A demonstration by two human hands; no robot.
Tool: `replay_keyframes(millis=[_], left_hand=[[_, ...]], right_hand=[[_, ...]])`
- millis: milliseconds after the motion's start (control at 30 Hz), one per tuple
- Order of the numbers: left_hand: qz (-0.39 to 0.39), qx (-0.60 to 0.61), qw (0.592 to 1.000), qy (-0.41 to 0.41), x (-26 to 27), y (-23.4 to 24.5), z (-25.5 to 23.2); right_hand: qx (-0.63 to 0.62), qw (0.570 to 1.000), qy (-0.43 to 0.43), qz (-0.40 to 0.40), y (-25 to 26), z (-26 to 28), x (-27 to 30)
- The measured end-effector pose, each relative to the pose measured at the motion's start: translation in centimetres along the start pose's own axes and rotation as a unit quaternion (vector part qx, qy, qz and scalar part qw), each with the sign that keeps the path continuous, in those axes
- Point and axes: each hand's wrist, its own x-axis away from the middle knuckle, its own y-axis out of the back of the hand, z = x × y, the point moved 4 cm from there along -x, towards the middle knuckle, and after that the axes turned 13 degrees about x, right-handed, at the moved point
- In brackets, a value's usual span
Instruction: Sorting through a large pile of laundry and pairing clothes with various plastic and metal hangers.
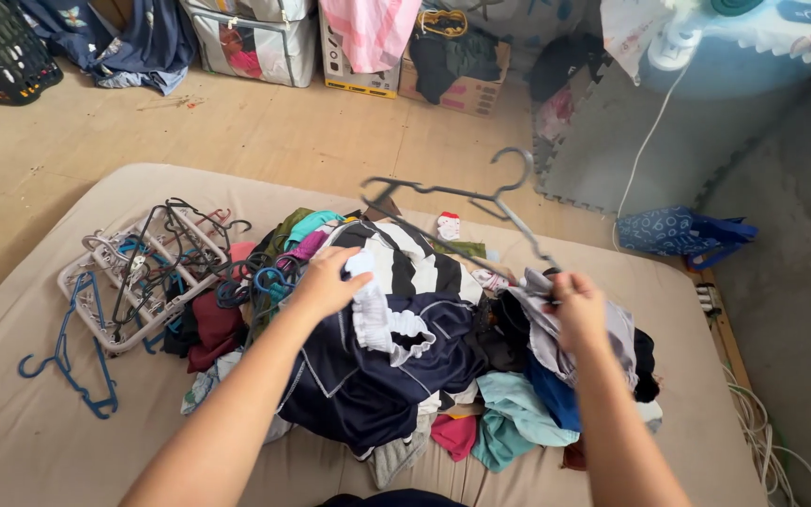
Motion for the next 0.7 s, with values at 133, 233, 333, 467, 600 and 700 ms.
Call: replay_keyframes(millis=[133,233,333,467,600,700], left_hand=[[0.009,0.121,0.992,0.038,0.1,-2.9,-1.4],[0.015,0.285,0.952,0.115,0.6,-4.2,-0.9],[-0.007,0.408,0.892,0.193,2.2,-3.7,0.2],[-0.072,0.502,0.827,0.245,4.1,-2.4,2.9],[-0.132,0.501,0.827,0.219,5.3,-1.1,8.6],[-0.157,0.508,0.816,0.227,5.7,2.7,9.2]], right_hand=[[-0.073,0.993,-0.056,0.071,-9.3,-1.4,2.7],[-0.164,0.971,-0.049,0.165,-16.5,-2.4,4.1],[-0.172,0.961,-0.111,0.188,-22.7,-0.8,7.3],[-0.177,0.951,-0.129,0.218,-30.0,1.5,10.9],[-0.184,0.945,-0.123,0.242,-36.7,1.8,13.9],[-0.112,0.961,-0.117,0.222,-40.4,3.6,16.6]])
